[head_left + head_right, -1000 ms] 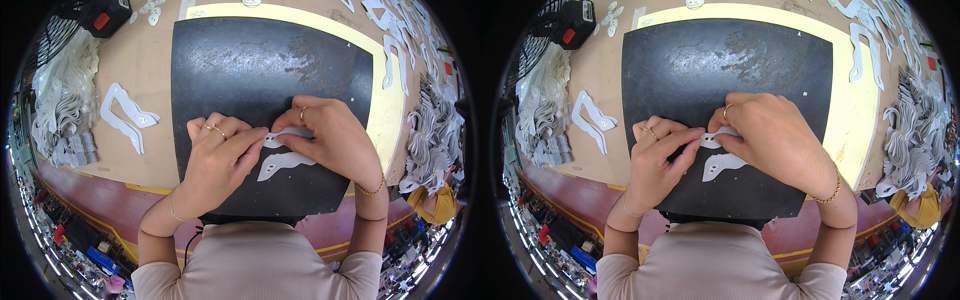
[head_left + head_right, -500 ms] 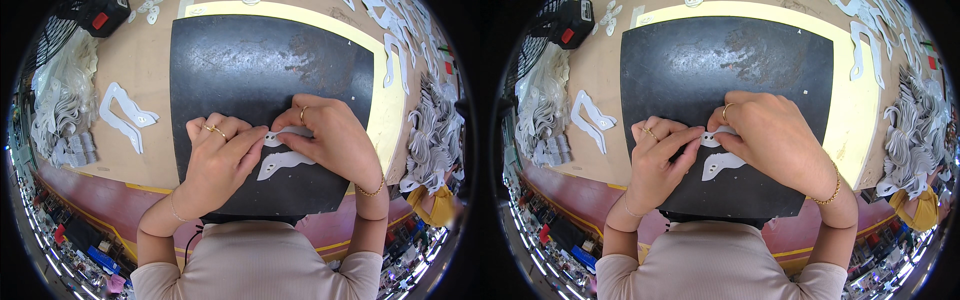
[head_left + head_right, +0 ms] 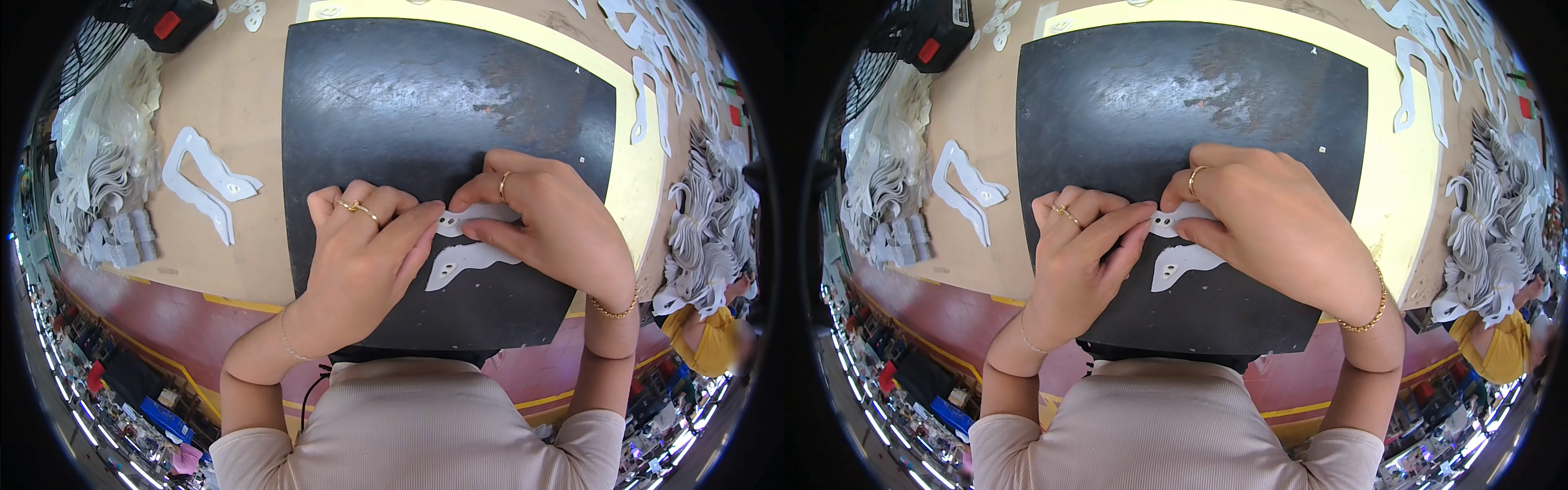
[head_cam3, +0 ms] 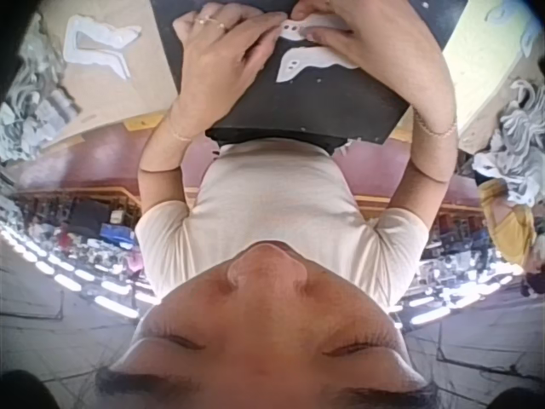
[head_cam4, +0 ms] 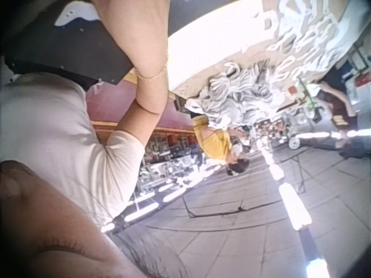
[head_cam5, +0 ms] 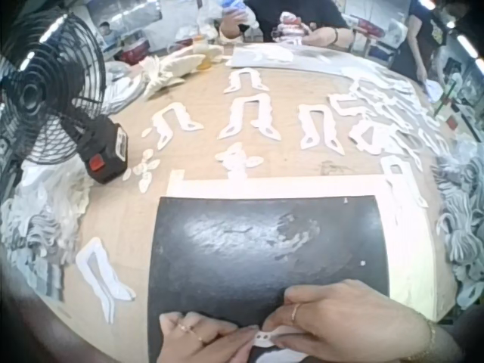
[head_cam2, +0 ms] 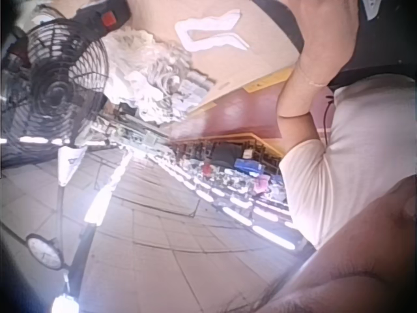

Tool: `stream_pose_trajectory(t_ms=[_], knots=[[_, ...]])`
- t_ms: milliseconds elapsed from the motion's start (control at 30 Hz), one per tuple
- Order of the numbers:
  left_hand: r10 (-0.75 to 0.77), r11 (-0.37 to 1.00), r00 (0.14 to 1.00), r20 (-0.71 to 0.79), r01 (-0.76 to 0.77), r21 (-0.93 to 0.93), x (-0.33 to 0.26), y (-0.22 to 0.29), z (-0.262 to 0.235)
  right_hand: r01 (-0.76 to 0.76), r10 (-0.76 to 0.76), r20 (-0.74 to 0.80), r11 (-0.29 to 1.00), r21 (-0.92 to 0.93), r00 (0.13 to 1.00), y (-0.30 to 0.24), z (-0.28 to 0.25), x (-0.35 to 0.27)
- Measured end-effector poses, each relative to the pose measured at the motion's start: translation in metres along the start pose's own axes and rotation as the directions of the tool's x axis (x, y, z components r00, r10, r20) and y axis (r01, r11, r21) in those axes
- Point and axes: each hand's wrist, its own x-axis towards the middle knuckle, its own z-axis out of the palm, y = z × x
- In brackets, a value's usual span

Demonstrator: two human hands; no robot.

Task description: The person assembles white plastic components by hand at a workbench. They pick up a larger curved piece and a smaller perforated piece, align them, and press them together. The person repeats this process with additional pieces, placing completed assemblies on the table.

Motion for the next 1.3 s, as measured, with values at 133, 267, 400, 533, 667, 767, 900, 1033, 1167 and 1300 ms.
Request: stream_pose_trajectory(t_ms=[133,267,400,533,667,767,900,1033,1167,1300], knots=[[0.014,1.0,1.0,-0.022,-0.013,0.012,-0.0017,0.0006,0.0021,-0.031,0.03,0.053,0.999,0.009,0.998,-0.0028,-0.0027,0.0004],[0.029,1.0,0.999,-0.032,-0.028,0.01,-0.002,-0.0005,0.0033,-0.038,0.038,0.058,0.999,-0.009,0.998,-0.0054,-0.0023,0.0021],[0.033,0.999,0.999,-0.026,-0.032,0.017,-0.003,-0.0006,0.0037,-0.015,0.018,0.065,0.999,-0.052,0.998,-0.0065,-0.0031,0.0045],[0.04,0.999,0.999,-0.036,-0.04,0.018,-0.0036,-0.001,0.0041,-0.017,0.022,0.062,0.996,-0.086,0.998,-0.009,-0.0035,0.0061],[0.027,1.0,0.999,-0.038,-0.027,0.01,-0.0033,-0.0001,0.0038,-0.033,0.035,0.028,0.997,-0.073,0.999,-0.0094,-0.0014,0.0043],[-0.005,1.0,1.0,-0.029,0.005,0.014,-0.0023,0.0022,0.0018,-0.069,0.069,0.012,0.996,-0.057,0.998,-0.0108,-0.0002,0.0035],[-0.009,1.0,1.0,-0.027,0.009,0.024,-0.0022,0.003,0.0002,-0.074,0.074,0.009,0.997,-0.028,0.997,-0.011,0.0001,0.0044],[-0.009,1.0,0.999,-0.045,0.01,0.019,-0.0022,0.0018,0.0039,-0.079,0.078,-0.003,0.997,-0.005,0.997,-0.0098,0.0017,0.0034],[-0.016,1.0,0.999,-0.043,0.017,0.025,-0.0018,0.0025,0.0034,-0.091,0.091,0.005,0.996,0.012,0.996,-0.0103,0.0005,0.0025],[-0.025,0.999,0.999,-0.044,0.026,0.024,-0.0026,0.0028,0.0035,-0.079,0.079,-0.01,0.997,0.013,0.997,-0.0101,0.0011,0.0021]])
